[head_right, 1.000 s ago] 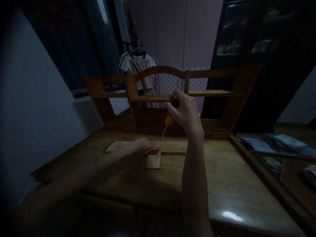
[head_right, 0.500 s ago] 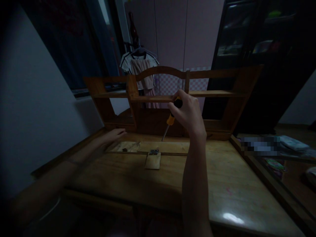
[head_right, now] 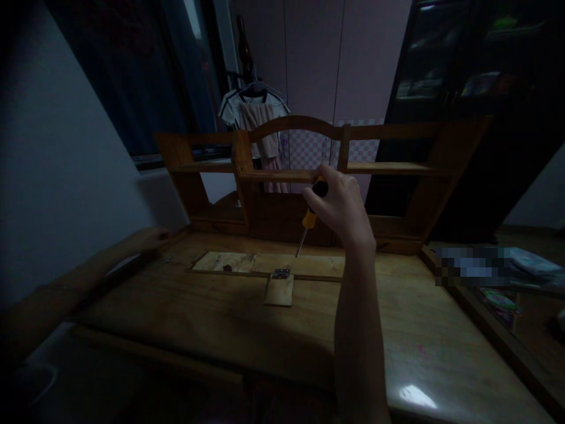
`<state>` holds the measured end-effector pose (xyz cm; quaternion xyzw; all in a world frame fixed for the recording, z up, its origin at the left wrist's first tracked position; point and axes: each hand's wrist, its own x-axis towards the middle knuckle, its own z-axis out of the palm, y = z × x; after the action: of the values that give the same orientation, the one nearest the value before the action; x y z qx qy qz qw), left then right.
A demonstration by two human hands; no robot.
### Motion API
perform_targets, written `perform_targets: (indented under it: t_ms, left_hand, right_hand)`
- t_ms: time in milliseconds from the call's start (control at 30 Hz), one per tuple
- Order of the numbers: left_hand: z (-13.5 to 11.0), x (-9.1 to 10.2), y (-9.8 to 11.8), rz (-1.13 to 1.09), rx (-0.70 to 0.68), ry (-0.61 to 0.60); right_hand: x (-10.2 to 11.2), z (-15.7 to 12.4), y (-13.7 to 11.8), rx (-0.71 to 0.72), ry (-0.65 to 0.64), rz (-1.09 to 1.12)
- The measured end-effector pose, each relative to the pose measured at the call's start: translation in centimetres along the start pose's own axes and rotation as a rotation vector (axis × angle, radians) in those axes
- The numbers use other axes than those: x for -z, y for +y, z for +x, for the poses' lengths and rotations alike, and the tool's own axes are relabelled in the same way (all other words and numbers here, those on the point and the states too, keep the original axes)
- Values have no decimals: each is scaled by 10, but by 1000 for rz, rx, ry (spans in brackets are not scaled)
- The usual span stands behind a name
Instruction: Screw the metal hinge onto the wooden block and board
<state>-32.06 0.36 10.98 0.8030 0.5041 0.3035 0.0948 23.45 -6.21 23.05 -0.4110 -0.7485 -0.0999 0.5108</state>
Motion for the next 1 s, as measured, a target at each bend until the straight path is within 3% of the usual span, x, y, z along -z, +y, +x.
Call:
perform_targets:
  t_ms: [100,233,367,467,600,700,1000]
  left_hand:
    - [50,-22,33,25,-11,18]
    - [91,-102,104,-89,-120,-10]
    - [90,-189,168,-465,-256,-214]
    - [79,-226,184,-528,-248,-273]
    - [66,-246,177,-482,-177,-374]
    - [61,-251,173,-472,-221,-358]
    - [65,-246,158,-463,-345,-423]
  right_hand:
    - [-7,0,-3,18,-37,-28]
    - [-17,1,-10,28,-143,-63]
    - [-25,1,-19,26,-257,-98]
    - [-32,1,-22,8,-322,-129]
    - [-40,0,-25,10,-389,-150]
    - [-46,0,-25,-22,-426,-186]
    - [-56,-3,-23,15,-449,-187]
